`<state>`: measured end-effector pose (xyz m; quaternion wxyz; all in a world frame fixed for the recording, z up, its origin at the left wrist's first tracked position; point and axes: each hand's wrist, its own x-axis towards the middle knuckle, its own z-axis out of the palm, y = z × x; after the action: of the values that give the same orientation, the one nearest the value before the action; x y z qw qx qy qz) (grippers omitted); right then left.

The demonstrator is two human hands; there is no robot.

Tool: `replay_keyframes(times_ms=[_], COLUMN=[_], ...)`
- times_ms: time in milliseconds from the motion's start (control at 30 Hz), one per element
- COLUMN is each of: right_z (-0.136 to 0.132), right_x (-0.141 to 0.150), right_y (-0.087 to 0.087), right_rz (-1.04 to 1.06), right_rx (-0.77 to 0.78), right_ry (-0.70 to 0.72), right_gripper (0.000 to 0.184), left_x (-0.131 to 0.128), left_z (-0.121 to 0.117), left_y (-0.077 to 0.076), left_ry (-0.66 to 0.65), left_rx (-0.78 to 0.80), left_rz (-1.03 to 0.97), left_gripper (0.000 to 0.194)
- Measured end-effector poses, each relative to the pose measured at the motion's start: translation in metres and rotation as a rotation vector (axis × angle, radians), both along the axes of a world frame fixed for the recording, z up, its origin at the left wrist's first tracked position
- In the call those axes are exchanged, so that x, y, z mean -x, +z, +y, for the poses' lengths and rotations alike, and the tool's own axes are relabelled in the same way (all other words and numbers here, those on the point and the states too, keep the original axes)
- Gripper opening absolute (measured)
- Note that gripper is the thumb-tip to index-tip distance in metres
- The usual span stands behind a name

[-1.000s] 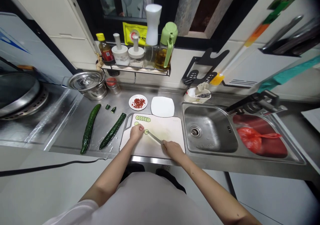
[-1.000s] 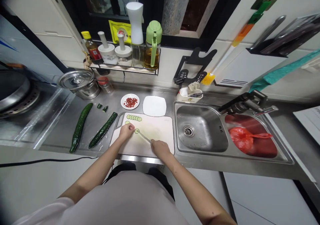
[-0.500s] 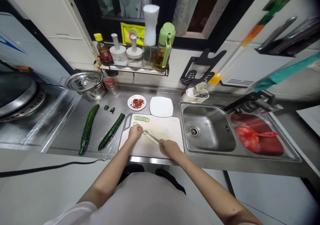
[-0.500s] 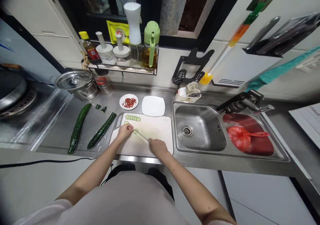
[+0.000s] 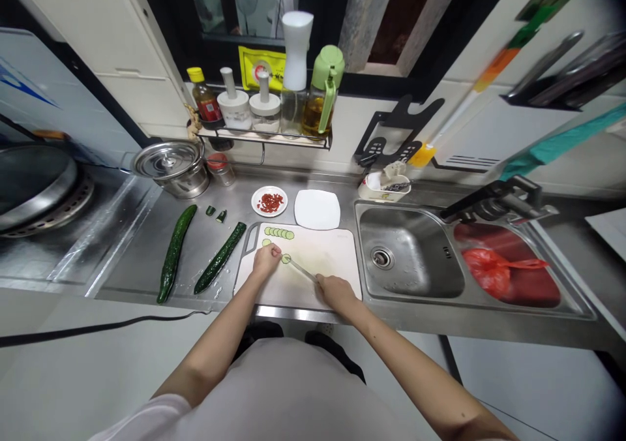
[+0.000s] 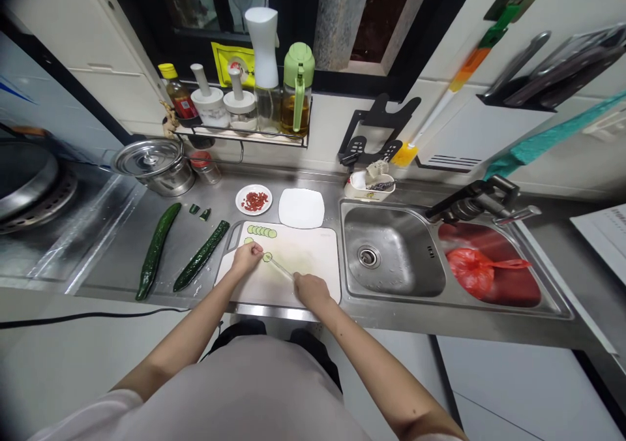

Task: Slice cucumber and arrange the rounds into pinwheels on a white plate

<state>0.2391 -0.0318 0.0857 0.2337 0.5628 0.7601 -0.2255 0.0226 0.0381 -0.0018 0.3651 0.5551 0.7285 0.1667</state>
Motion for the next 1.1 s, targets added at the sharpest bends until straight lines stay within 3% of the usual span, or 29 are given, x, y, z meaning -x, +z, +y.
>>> replay_keyframes(times_ms=[533,800,933,1100], right_z=[-0.023,-0.019,-0.012,-0.006], right_x=[-0.037,-0.045,-0.042,-0.04], right_y=[-0.009,-0.022,-0.021,-0.019], right_rz=[0.073,0.15,0.074,0.035], right_rx=[-0.025,-0.117,-0.131,-0.117], right_ry=[-0.076,-0.305,-0.365,-0.36], right_gripper=[0.032,0.034,0.035,0.037], left_x=[-0.015,-0.019,-0.003,0.023], left_z=[-0.023,-0.02,-0.017,-0.006], left_y=[0.006,0.014,0.011,0.005], left_ry=[-0.188,-0.102,0.041,0.211], left_rx=[-0.165,-0.106,-0.097,-0.125], left_rz=[0.195,0.065,-0.015,0.032], left_gripper=[0.012,0.006,0.005,0.015])
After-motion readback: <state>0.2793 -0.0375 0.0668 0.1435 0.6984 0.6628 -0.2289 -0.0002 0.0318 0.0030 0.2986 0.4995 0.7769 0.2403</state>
